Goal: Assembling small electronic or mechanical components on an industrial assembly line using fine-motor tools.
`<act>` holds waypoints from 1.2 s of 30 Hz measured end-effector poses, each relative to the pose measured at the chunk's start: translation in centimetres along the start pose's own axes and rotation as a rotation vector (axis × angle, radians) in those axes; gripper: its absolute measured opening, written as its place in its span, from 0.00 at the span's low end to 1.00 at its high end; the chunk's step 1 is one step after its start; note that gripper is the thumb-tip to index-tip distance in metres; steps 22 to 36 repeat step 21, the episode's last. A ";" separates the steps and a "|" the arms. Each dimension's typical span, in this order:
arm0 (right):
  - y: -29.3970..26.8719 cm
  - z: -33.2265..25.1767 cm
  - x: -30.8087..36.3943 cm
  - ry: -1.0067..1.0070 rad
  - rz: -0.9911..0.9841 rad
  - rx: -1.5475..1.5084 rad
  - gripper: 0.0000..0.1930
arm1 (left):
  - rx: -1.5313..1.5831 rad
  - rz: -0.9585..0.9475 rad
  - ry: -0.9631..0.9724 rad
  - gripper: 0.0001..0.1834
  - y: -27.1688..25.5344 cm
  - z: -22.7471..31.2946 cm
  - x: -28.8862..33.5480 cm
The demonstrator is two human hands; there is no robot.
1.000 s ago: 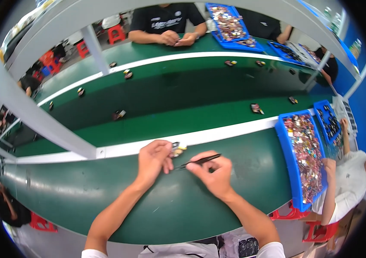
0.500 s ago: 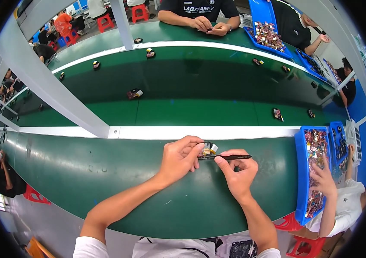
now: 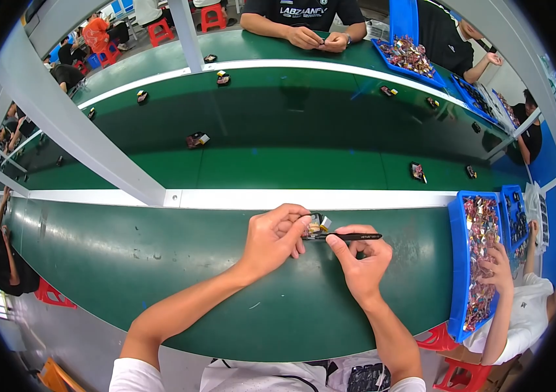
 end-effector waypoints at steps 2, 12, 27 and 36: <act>0.0 0.0 0.0 0.007 0.002 0.002 0.05 | -0.019 -0.006 0.004 0.10 0.1 0.0 0.0; 0.7 1.9 0.1 0.244 -0.017 -0.307 0.06 | -0.040 -0.050 0.039 0.10 0.5 0.4 0.3; 0.7 2.1 0.3 0.299 -0.056 -0.314 0.06 | -0.088 -0.032 0.120 0.11 0.5 0.6 0.4; 0.7 2.1 0.3 0.299 -0.056 -0.314 0.06 | -0.088 -0.032 0.120 0.11 0.5 0.6 0.4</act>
Point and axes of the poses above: each hand's wrist, its own x-axis away from the middle knuckle, its own y-axis out of the palm, z = x × y, the point moved 8 cm from there along -x, towards the middle knuckle, and after that the axes turned 12 degrees about -y, right-handed, at the moved point
